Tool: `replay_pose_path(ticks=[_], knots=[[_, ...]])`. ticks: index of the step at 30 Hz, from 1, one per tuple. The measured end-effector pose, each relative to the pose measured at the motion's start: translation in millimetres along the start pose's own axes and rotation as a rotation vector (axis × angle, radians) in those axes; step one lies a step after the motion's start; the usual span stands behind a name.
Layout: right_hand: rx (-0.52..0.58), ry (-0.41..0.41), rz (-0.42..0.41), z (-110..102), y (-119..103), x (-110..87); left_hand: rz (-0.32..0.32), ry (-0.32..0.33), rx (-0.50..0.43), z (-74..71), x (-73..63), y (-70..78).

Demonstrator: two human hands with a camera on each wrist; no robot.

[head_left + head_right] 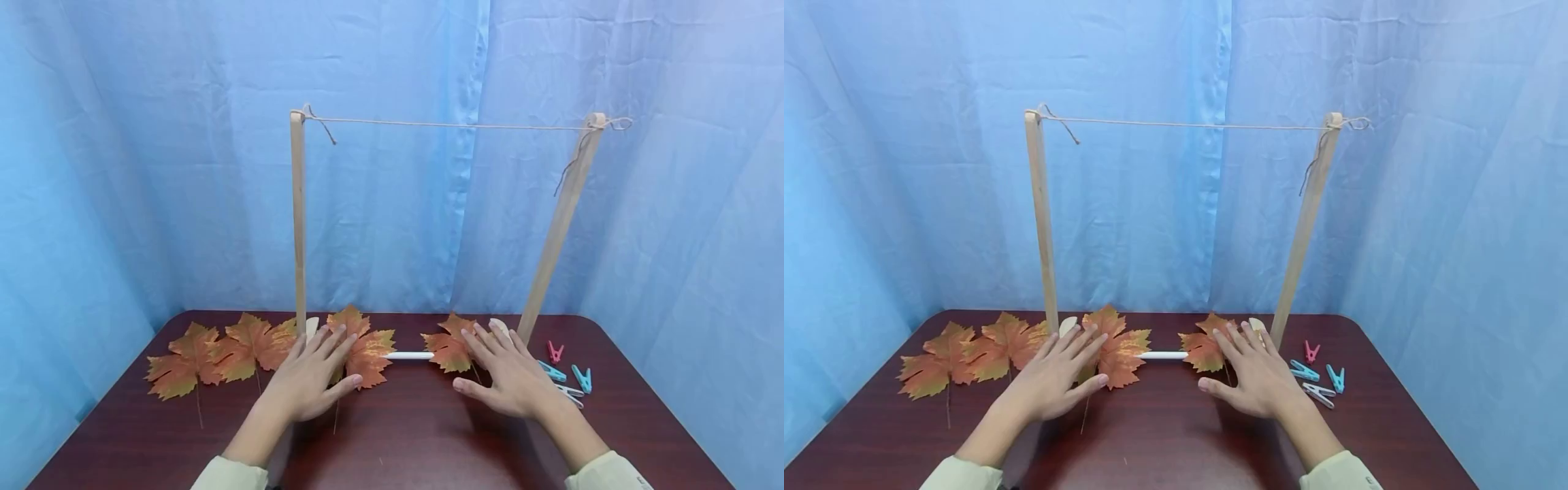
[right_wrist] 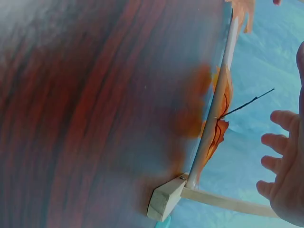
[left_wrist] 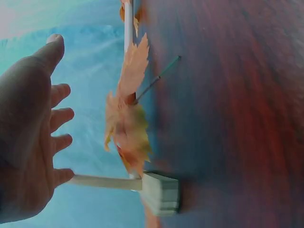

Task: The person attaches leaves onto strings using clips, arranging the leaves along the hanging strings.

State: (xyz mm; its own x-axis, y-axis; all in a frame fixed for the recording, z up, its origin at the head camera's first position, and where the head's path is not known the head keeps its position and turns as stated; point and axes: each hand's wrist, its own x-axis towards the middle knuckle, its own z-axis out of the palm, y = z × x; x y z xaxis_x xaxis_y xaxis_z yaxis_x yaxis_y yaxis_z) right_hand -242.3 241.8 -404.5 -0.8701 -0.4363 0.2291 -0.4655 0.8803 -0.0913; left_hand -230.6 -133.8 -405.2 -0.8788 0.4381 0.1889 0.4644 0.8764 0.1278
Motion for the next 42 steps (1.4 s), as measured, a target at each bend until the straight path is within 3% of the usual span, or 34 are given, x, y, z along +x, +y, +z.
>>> replay_pose_path(ticks=[4,10,19,29,33,38,42], knots=[[0.009,0.009,-0.022,-4,4,-1.7,0.009,0.019,0.055,-11.5,5.7,14.8],[0.028,0.037,-0.030,-12,15,-10.9,0.093,0.027,0.084,-16.8,22.6,30.8],[-0.028,0.099,-0.061,-24,38,-22.4,0.226,-0.010,0.081,-4.7,47.3,45.8],[-0.044,0.121,-0.011,-36,71,-37.7,0.425,0.008,0.238,15.8,82.7,69.7],[-0.052,0.117,0.001,-39,88,-44.8,0.486,0.003,0.260,22.2,93.9,79.1],[-0.049,0.127,0.013,-38,110,-54.7,0.529,0.002,0.266,30.7,106.1,87.5],[-0.028,0.115,0.023,-34,126,-58.4,0.536,-0.003,0.214,38.3,114.5,93.5]])
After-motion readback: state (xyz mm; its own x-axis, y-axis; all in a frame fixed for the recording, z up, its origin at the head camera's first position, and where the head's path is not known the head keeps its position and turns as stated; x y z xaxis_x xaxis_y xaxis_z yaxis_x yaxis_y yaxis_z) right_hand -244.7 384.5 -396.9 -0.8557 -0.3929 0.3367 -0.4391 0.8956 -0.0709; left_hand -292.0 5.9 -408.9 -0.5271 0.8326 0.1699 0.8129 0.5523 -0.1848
